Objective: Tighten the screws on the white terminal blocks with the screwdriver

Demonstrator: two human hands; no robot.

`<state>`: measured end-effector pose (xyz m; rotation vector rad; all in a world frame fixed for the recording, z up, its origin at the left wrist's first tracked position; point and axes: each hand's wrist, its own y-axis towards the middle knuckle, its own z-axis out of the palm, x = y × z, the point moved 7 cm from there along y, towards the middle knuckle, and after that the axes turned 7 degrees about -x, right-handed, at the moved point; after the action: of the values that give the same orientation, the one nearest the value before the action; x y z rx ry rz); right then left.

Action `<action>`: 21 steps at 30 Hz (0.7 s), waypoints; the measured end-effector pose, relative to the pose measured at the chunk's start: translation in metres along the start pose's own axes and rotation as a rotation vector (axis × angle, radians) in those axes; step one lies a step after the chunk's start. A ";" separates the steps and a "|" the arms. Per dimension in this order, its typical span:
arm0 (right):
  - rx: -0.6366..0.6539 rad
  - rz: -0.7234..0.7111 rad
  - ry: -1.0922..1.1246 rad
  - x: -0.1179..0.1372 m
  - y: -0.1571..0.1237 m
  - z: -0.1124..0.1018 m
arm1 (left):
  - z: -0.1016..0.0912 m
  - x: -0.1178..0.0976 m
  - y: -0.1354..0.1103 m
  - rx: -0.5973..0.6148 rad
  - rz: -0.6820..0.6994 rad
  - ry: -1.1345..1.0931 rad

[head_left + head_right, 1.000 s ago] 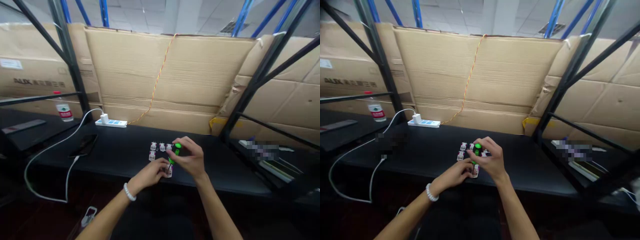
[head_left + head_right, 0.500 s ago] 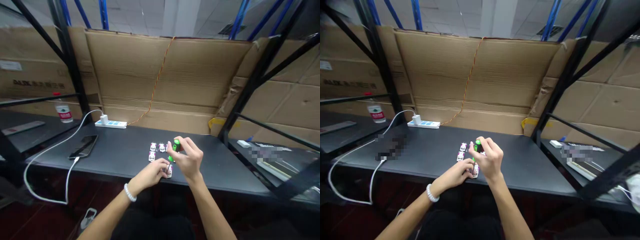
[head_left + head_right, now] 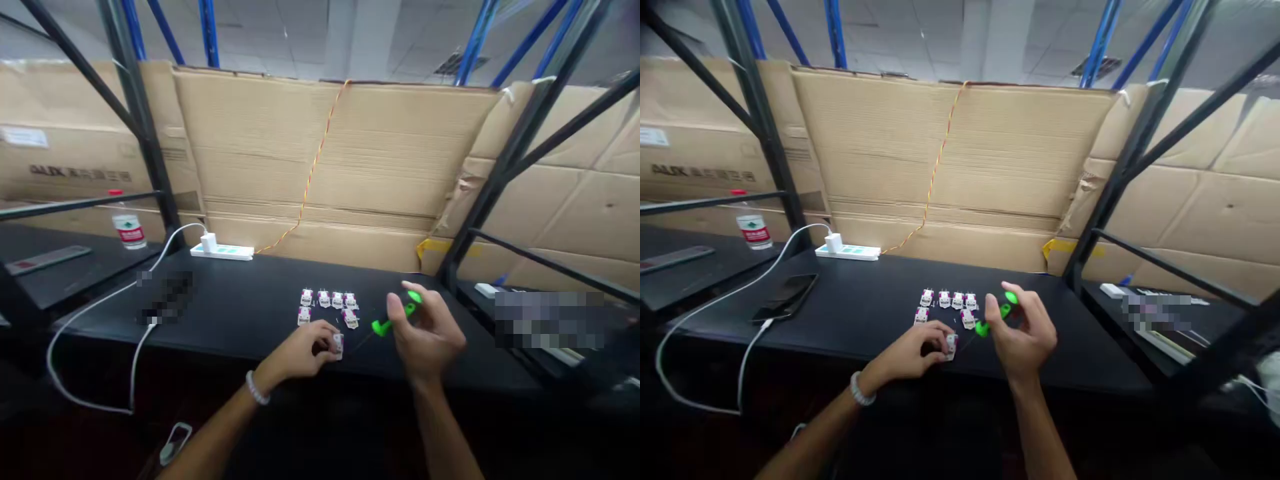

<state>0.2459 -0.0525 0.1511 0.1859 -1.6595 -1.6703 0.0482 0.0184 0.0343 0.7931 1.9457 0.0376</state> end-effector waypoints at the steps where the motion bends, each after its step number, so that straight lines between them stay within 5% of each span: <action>1: -0.018 0.027 -0.006 -0.007 0.002 -0.009 | 0.000 -0.002 -0.001 -0.010 0.005 0.013; 7: -0.067 0.073 -0.091 -0.035 0.004 -0.045 | 0.005 -0.013 -0.005 -0.055 0.082 0.124; 21: -0.073 0.083 -0.082 -0.043 0.004 -0.050 | 0.016 -0.019 -0.012 -0.050 0.141 0.376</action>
<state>0.3069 -0.0661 0.1305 0.0125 -1.6409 -1.6918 0.0607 -0.0066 0.0371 0.9401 2.2254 0.3401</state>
